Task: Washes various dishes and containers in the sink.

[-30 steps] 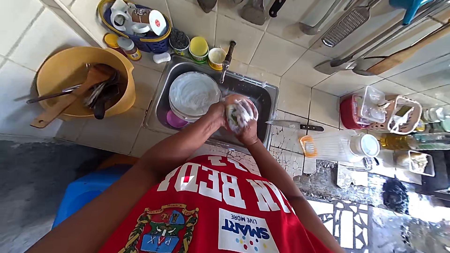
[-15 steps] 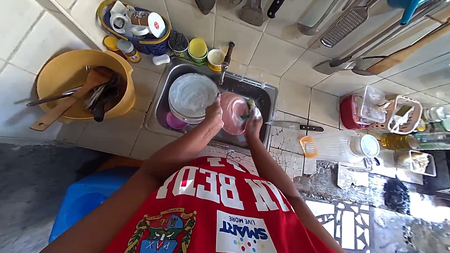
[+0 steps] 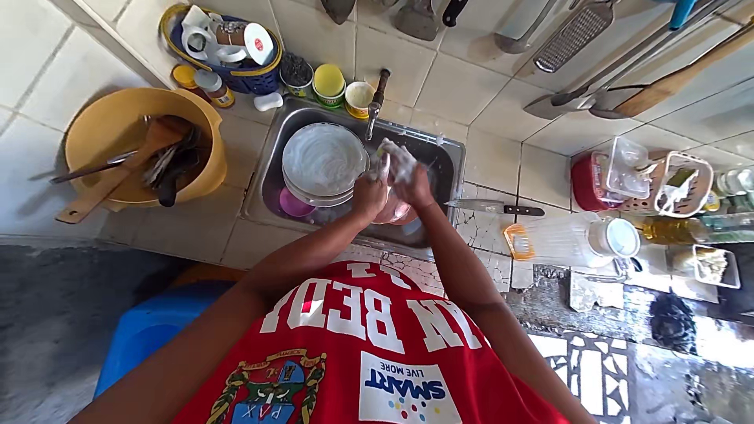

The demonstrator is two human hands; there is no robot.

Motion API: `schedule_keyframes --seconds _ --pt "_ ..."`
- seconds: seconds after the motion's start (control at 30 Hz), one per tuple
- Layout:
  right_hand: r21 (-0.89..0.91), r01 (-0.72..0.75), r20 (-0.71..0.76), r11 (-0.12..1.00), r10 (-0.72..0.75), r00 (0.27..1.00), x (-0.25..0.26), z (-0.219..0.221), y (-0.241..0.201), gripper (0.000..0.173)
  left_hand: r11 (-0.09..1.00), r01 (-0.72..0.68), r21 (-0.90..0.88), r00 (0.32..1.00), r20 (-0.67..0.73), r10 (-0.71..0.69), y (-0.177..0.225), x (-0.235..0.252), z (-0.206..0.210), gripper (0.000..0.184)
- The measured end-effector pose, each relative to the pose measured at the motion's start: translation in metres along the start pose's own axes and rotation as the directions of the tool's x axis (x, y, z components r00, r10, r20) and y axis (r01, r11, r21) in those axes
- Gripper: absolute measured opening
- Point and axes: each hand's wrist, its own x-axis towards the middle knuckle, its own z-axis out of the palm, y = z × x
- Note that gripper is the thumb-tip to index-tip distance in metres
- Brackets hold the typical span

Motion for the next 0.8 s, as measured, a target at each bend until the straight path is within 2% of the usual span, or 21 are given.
schedule_keyframes --seconds 0.03,0.07,0.13,0.17,0.23,0.3,0.37,0.43,0.47,0.5,0.53,0.6,0.63,0.67,0.73,0.8 --pt "0.236 -0.097 0.031 0.967 0.092 0.995 0.009 -0.006 0.005 0.037 0.998 -0.037 -0.056 0.999 -0.017 0.037 0.001 0.0 -0.002 0.053" --pt "0.449 -0.214 0.074 0.867 0.203 0.976 0.016 -0.008 0.015 0.037 0.99 -0.067 -0.121 0.997 -0.035 0.063 0.002 0.001 -0.003 0.048" --pt "0.639 -0.406 0.142 0.653 0.418 0.897 0.012 -0.005 0.033 0.039 0.961 -0.086 -0.262 0.994 -0.081 0.067 0.002 0.0 -0.004 0.041" --pt "0.707 -0.435 0.146 0.558 0.486 0.862 0.006 0.001 0.04 0.041 0.941 -0.098 -0.324 0.991 -0.117 0.063 0.002 0.002 -0.004 0.04" --pt "0.876 -0.389 0.167 0.286 0.576 0.8 -0.009 0.016 0.041 0.039 0.9 -0.056 -0.433 0.987 -0.158 -0.015 0.003 0.004 -0.005 0.04" --pt "0.944 -0.325 0.236 0.05 0.584 0.776 -0.029 0.031 0.042 0.045 0.854 0.022 -0.519 0.969 -0.2 -0.146 0.001 0.009 -0.004 0.042" --pt "0.947 -0.311 0.303 -0.075 0.524 0.796 -0.043 0.042 0.044 0.057 0.787 0.105 -0.608 0.939 -0.201 -0.28 -0.005 0.019 -0.007 0.048" --pt "0.965 -0.226 0.262 -0.134 0.427 0.866 -0.055 0.043 0.043 0.044 0.79 0.2 -0.579 0.913 -0.182 -0.364 -0.021 0.028 -0.007 0.041" --pt "0.976 -0.199 0.217 -0.087 0.43 0.876 -0.058 0.036 0.037 0.031 0.825 0.279 -0.491 0.901 -0.164 -0.403 -0.031 0.032 -0.007 0.041" --pt "0.976 -0.215 0.177 0.026 0.474 0.862 -0.058 0.026 0.028 0.021 0.852 0.362 -0.378 0.894 -0.12 -0.433 -0.038 0.032 -0.008 0.04" --pt "0.941 -0.276 0.134 0.196 0.531 0.837 -0.057 0.015 0.02 0.019 0.852 0.433 -0.295 0.885 -0.043 -0.464 -0.04 0.031 -0.01 0.045" --pt "0.699 -0.414 0.054 0.583 0.534 0.844 -0.051 0.004 0.014 0.035 0.785 0.555 -0.275 0.832 0.186 -0.523 -0.032 0.027 -0.014 0.07" --pt "0.516 -0.424 0.042 0.744 0.472 0.881 -0.05 0.004 0.009 0.039 0.735 0.605 -0.305 0.793 0.313 -0.523 -0.027 0.025 -0.016 0.08" --pt "0.346 -0.399 0.06 0.849 0.405 0.912 -0.049 0.007 0.004 0.041 0.7 0.638 -0.322 0.759 0.414 -0.502 -0.024 0.025 -0.015 0.083" --pt "0.088 -0.335 0.148 0.938 0.321 0.936 -0.046 0.018 -0.008 0.044 0.678 0.659 -0.326 0.724 0.52 -0.453 -0.017 0.028 -0.007 0.08" --pt "-0.081 -0.303 0.29 0.949 0.313 0.904 -0.045 0.03 -0.018 0.049 0.674 0.646 -0.358 0.747 0.48 -0.461 -0.013 0.03 -0.004 0.067"
